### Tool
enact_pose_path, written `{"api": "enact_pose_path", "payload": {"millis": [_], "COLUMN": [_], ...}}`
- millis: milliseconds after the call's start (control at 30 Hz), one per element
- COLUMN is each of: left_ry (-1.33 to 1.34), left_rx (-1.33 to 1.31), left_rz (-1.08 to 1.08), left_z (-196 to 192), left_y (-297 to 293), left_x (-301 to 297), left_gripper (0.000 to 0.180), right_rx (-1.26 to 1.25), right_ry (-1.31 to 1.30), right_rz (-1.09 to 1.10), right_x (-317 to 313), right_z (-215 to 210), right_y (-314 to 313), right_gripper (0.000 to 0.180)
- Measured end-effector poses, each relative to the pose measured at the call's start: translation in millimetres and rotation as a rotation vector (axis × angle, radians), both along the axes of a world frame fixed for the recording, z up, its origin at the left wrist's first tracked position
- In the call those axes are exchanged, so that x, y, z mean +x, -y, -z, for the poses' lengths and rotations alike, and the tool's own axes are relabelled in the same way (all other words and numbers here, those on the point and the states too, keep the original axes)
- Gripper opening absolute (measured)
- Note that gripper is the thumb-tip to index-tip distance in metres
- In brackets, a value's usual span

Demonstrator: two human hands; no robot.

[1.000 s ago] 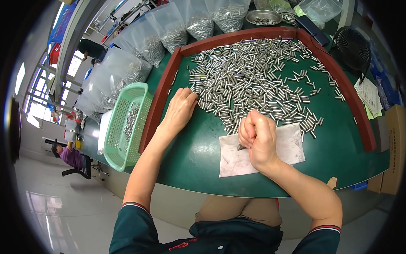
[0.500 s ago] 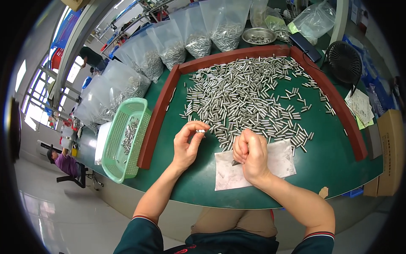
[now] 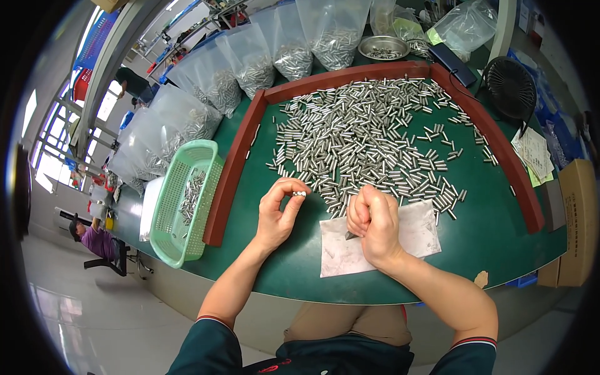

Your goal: Cleaning small cylindrical metal components using a white cloth at a workbench.

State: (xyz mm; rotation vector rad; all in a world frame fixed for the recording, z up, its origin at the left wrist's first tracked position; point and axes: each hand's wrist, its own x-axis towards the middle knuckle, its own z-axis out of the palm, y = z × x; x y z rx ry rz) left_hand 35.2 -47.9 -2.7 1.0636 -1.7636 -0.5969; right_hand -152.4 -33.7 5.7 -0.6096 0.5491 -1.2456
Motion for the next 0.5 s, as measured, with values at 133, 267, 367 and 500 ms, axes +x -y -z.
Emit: {"api": "enact_pose_path", "payload": {"millis": [133,267,367,500], "left_ry": [0.28,0.462,0.493,0.509], "left_rx": [0.01,0.025,0.04,0.062], "left_rz": [0.182,0.253,0.235,0.238], "left_z": [-20.5,-18.5,-12.2,-8.8], "left_y": [-23.4,-38.1,-37.5,-40.0], "left_x": [-18.4,-34.2,-34.8,-38.1], "left_gripper": [0.011,0.013,0.013,0.015], "right_rx": [-0.027,-0.095,-0.132,-0.107], "right_ry": [0.027,0.059,0.032,-0.007], "right_rz": [0.007,0.038,0.094,0.066], "right_x": [0.4,-0.3,-6.8,-7.6], "right_z": [-1.0,3.5,-1.0,3.8], "right_y": [-0.1,-0.9,-2.3,-4.7], "right_gripper": [0.039,0.039,0.038,0.04]}}
